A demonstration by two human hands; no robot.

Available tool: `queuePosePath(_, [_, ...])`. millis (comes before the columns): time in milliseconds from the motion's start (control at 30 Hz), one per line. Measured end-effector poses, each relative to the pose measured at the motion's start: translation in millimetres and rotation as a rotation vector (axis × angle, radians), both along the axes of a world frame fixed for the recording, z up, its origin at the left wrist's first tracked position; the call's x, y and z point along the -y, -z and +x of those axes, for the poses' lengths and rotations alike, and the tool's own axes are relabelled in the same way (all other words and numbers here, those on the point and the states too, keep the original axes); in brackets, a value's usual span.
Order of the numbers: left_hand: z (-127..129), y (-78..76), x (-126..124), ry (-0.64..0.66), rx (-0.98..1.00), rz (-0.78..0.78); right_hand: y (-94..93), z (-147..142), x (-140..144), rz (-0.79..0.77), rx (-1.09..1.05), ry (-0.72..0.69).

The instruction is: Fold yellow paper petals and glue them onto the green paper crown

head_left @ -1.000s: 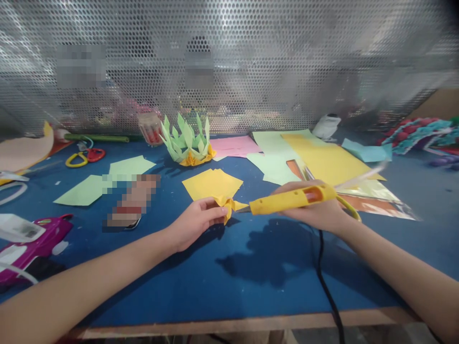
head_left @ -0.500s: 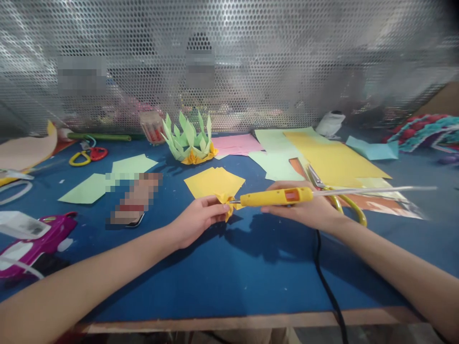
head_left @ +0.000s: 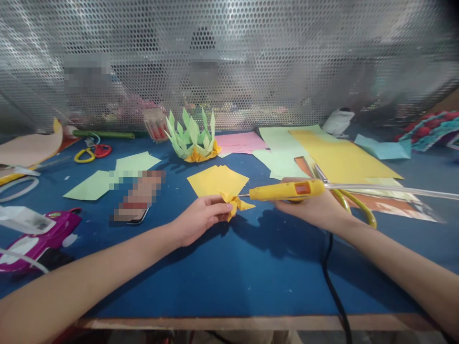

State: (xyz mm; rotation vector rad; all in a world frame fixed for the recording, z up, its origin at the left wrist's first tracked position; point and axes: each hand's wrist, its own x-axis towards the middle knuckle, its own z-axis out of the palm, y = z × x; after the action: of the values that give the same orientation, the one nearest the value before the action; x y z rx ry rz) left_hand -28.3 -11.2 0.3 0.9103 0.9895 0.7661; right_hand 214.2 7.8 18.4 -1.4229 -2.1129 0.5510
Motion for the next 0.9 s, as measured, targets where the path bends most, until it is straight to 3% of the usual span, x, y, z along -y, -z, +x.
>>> queuePosePath(900, [0.2, 9.0, 0.3, 0.031, -0.042, 0.055, 0.0, -7.5, 3.8, 0.008, -0.021, 0.096])
